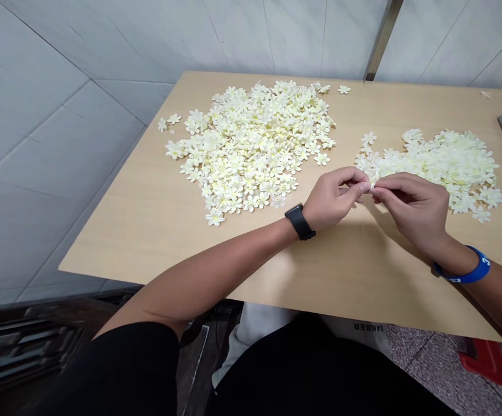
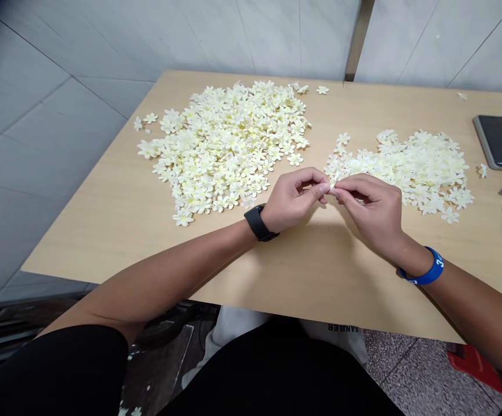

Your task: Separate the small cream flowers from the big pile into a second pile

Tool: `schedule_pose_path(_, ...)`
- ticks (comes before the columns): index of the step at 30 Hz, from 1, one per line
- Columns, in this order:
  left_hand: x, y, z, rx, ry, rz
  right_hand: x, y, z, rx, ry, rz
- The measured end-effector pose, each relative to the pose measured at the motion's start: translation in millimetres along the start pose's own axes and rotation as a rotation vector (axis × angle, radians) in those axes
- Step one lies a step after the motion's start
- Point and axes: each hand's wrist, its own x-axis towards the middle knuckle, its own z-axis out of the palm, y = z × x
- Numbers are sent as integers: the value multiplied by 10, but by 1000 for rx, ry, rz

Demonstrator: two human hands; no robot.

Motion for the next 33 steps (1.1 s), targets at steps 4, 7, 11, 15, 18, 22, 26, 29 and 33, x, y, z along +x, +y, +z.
schedule_pose_path(4,-4,-10,-1,5,-9,14,2,-2,-12,8,-16,-12)
schedule_pose_path(7,-6,-15,-5,20,-5,30,11,-1,-27,18,-36,-25)
schedule_pose_path(11,-2,-19,-12,38,-9,52,31,2,-43,37,-41,-35)
schedule_pose_path(15,0,-17,-19,24,-17,55,49,5,-57,41,-62,-24)
schedule_pose_path(18,-3,-5,-22,20,-22,50,61,9,-67,54,-81,-20)
schedule_pose_path(22,-4,10,-17,34,-16,22,57,25,-69,60,-86,7)
schedule_pose_path(26,17,1,-25,51,45,-17,57,61,-57,77,-51,134)
schedule_pose_path(29,44,-16,-47,58,74,-39,111,127,-68,106,18,251)
schedule_pose_path(33,72,-34,-68,72,117,-59,210,253,-148,-8,143,275)
